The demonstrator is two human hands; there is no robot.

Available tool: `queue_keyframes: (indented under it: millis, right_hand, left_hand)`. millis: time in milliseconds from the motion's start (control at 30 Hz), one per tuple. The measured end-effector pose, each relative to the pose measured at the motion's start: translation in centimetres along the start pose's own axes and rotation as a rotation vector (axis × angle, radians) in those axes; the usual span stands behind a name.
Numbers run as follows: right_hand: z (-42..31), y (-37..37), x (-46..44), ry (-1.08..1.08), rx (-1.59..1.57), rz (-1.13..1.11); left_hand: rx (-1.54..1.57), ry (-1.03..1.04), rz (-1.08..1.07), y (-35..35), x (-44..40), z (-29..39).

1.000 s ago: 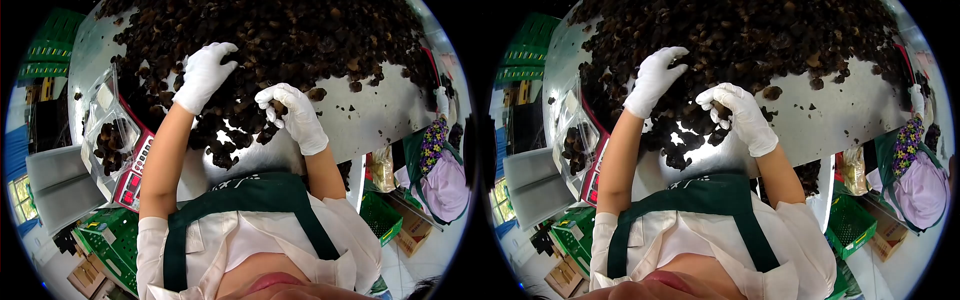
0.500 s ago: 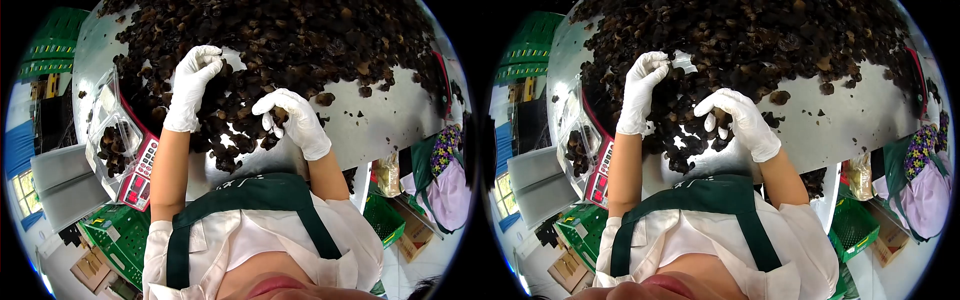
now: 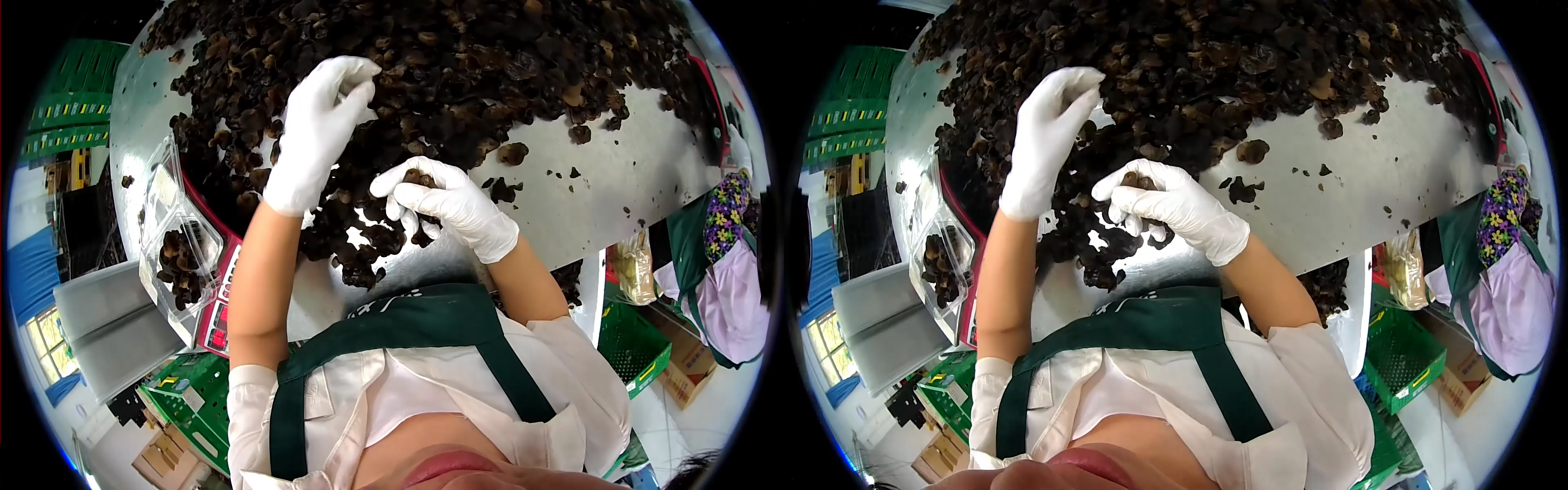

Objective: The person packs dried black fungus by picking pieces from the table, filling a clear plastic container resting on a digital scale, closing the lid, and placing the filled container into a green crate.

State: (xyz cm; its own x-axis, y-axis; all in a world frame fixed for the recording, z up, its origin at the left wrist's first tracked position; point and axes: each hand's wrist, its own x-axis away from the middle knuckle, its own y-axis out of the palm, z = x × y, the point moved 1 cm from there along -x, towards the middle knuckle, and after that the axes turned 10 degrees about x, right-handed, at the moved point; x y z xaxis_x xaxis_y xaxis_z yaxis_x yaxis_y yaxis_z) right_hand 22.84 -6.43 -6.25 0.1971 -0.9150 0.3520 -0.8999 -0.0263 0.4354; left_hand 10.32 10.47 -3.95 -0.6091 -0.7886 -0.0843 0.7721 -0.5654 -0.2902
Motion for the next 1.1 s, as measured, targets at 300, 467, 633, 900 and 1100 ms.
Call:
queue_keyframes:
  millis: [300, 467, 633, 900, 1100]
  right_hand:
    - [0.6, -0.8, 0.1, 0.037, 0.065, -0.061]
    - [0.4, -0.6, 0.2, 0.064, 0.053, -0.1]
    - [0.6, -0.2, 0.2, 0.042, 0.06, -0.082]
    - [0.8, 0.2, 0.2, -0.077, -0.039, -0.013]
    - [2.1, 0.1, -0.4, -0.004, -0.078, -0.016]
  left_hand:
    - [-0.592, 0.072, -0.075, 1.5, -5.6, -5.8]
    - [-0.086, -0.197, -0.01, -1.0, -2.9, -6.7]
    - [0.283, -0.126, 0.136, -1.3, 1.4, -3.7]
    - [0.075, 0.093, -0.099, -1.3, 9.7, 3.1]
    - [-0.106, 0.06, -0.269, -1.3, 8.2, 5.1]
